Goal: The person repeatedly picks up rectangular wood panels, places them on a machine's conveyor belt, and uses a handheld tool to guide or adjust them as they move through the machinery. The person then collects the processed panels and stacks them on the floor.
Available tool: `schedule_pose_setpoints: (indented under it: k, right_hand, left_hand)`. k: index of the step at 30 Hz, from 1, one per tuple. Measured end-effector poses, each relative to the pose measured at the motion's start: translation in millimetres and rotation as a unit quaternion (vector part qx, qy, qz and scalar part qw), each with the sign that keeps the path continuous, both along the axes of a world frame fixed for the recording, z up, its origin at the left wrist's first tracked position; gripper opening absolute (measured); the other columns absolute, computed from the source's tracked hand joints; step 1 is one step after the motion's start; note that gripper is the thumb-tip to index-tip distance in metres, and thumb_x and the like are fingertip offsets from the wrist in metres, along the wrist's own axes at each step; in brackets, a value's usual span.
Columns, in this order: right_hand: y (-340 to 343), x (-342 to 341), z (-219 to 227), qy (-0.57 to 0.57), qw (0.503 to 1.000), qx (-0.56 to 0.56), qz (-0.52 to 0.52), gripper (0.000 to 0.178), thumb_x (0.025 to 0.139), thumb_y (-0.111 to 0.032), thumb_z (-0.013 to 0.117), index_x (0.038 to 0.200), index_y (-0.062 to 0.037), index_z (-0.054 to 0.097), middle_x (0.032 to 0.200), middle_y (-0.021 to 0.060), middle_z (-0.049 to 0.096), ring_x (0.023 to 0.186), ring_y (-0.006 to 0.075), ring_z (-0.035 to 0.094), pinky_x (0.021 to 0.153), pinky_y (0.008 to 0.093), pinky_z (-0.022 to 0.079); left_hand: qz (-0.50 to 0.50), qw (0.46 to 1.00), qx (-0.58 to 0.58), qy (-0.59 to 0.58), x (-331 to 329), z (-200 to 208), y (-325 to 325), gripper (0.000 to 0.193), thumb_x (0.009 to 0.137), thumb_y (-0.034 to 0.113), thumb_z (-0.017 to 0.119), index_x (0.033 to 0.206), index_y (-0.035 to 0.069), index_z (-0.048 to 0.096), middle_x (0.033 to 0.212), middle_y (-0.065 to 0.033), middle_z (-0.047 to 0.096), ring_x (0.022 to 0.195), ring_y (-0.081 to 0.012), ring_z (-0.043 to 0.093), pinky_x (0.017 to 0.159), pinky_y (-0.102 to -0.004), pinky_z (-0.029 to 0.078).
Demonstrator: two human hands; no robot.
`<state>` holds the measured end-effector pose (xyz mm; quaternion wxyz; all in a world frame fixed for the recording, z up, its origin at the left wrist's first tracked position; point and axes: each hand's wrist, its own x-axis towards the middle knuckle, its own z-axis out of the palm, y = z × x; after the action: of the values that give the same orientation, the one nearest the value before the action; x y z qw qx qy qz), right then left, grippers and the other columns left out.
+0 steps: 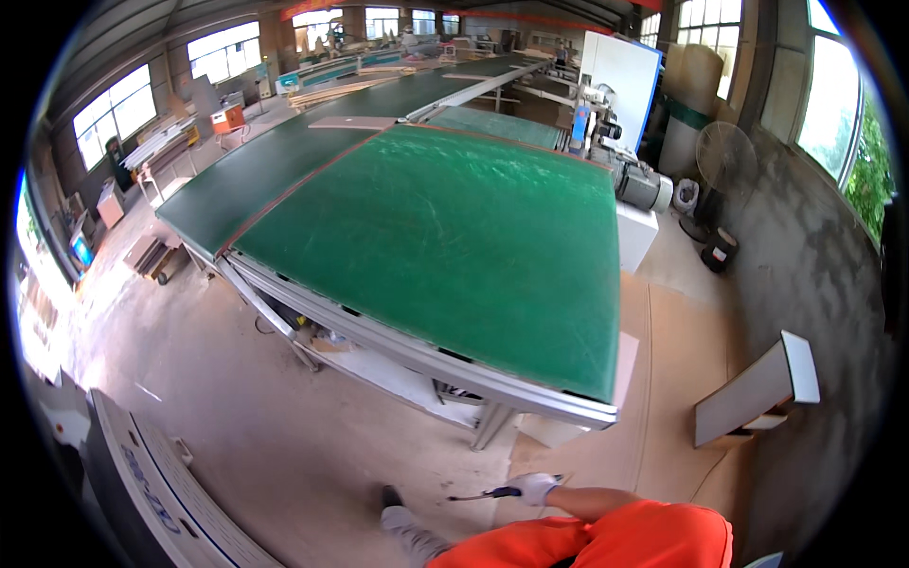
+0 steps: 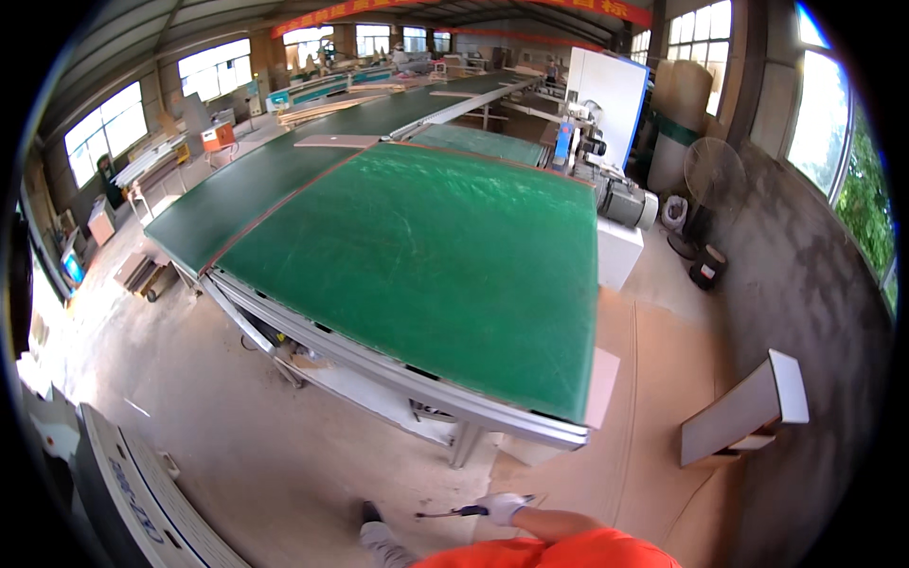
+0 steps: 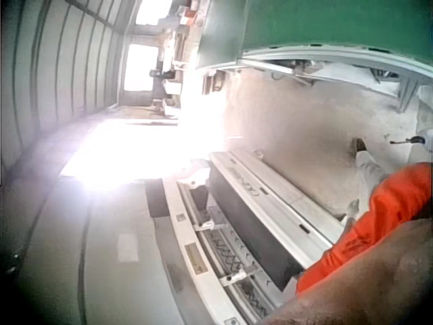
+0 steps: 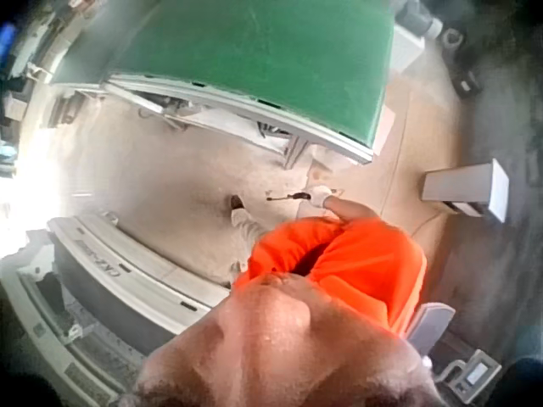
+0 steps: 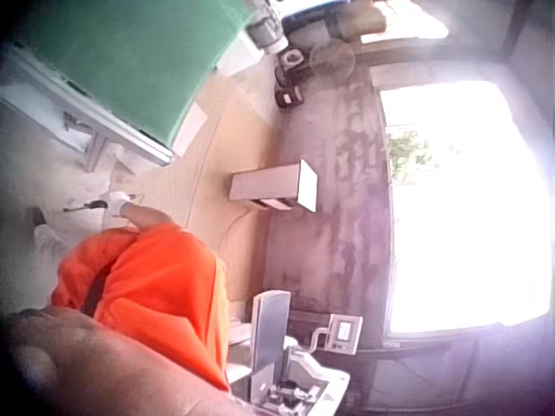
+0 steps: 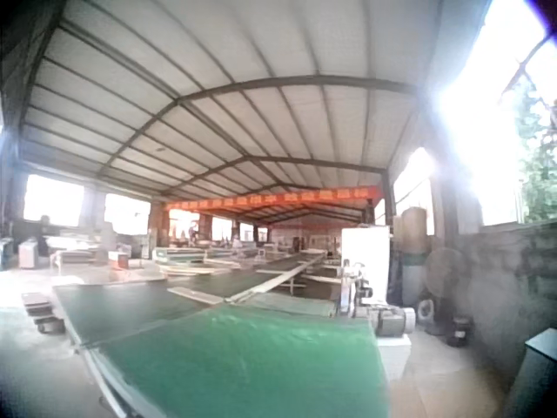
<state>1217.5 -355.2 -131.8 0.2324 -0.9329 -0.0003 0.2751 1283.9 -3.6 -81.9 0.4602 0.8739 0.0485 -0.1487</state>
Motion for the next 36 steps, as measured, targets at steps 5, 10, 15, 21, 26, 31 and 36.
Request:
schedule_pose_setpoints:
  k: [5, 10, 15, 21, 26, 31, 36]
  right_hand:
    - [57, 62, 50, -0.015, 0.989, -0.122, -0.085, 0.044, 0.09, -0.024, 0.063, 0.133, -0.0211, 0.068, 0.132, 0.0118, 0.07, 0.124, 0.0343, 0.066, 0.105, 0.049, 0.051]
    - [86, 82, 73, -0.094, 0.986, -0.105, -0.088, 0.045, 0.091, -0.024, 0.062, 0.136, -0.0207, 0.068, 0.138, 0.0086, 0.066, 0.133, 0.0325, 0.059, 0.114, 0.0498, 0.043]
    - [75, 66, 98, 0.033, 0.97, -0.173, -0.167, 0.037, 0.094, -0.027, 0.059, 0.129, -0.0209, 0.07, 0.134, 0.0092, 0.071, 0.125, 0.0329, 0.066, 0.104, 0.0487, 0.051]
    - [23, -46, 136, 0.088, 0.898, -0.214, -0.374, 0.03, 0.09, -0.024, 0.06, 0.116, -0.0199, 0.076, 0.119, 0.011, 0.076, 0.114, 0.0343, 0.069, 0.098, 0.0496, 0.053]
    - [-26, -199, 104, 0.119, 0.822, -0.168, -0.531, 0.03, 0.089, -0.026, 0.061, 0.113, -0.0188, 0.077, 0.109, 0.0157, 0.078, 0.105, 0.0377, 0.073, 0.091, 0.0492, 0.058]
    - [-79, -310, 79, 0.095, 0.79, -0.098, -0.597, 0.031, 0.091, -0.034, 0.061, 0.112, -0.0179, 0.077, 0.1, 0.0198, 0.077, 0.096, 0.0413, 0.074, 0.087, 0.0517, 0.058]
    - [-212, -328, 138, 0.027, 0.788, -0.099, -0.607, 0.028, 0.089, -0.034, 0.066, 0.109, -0.0172, 0.075, 0.095, 0.0196, 0.077, 0.092, 0.0417, 0.073, 0.084, 0.0519, 0.058]
  left_hand:
    - [-0.023, 0.999, 0.009, 0.037, 113, -27, 107, 0.054, 0.104, 0.032, 0.057, 0.149, 0.003, 0.055, 0.153, -0.0138, 0.058, 0.136, -0.0323, 0.057, 0.114, -0.0406, 0.045]
    - [0.013, 0.995, 0.024, 0.093, 148, -75, 236, 0.05, 0.106, 0.03, 0.055, 0.148, 0.003, 0.056, 0.153, -0.013, 0.059, 0.134, -0.031, 0.059, 0.113, -0.039, 0.047]
    - [0.078, 0.997, -0.023, 0.017, 147, -106, 326, 0.046, 0.108, 0.027, 0.053, 0.147, 0.003, 0.057, 0.152, -0.0122, 0.06, 0.133, -0.0297, 0.06, 0.112, -0.0374, 0.049]
    - [-0.084, 0.936, 0.026, -0.342, 263, 55, 78, 0.041, 0.097, 0.014, 0.063, 0.132, -0.008, 0.06, 0.141, -0.0327, 0.056, 0.129, -0.0489, 0.055, 0.112, -0.0536, 0.045]
    - [-0.306, 0.808, -0.013, -0.504, 308, 154, -166, 0.046, 0.097, 0.021, 0.067, 0.135, -0.003, 0.059, 0.147, -0.0271, 0.053, 0.135, -0.0485, 0.05, 0.115, -0.0589, 0.038]
    - [-0.351, 0.825, 0.236, -0.374, 304, 126, -349, 0.073, 0.097, 0.047, 0.063, 0.152, 0.001, 0.048, 0.162, -0.0277, 0.038, 0.151, -0.0483, 0.032, 0.126, -0.0605, 0.022]
    - [-0.228, 0.84, 0.415, -0.265, 300, 108, -434, 0.082, 0.106, 0.059, 0.041, 0.162, 0.0, 0.036, 0.17, -0.0255, 0.031, 0.159, -0.0442, 0.023, 0.129, -0.0606, 0.013]
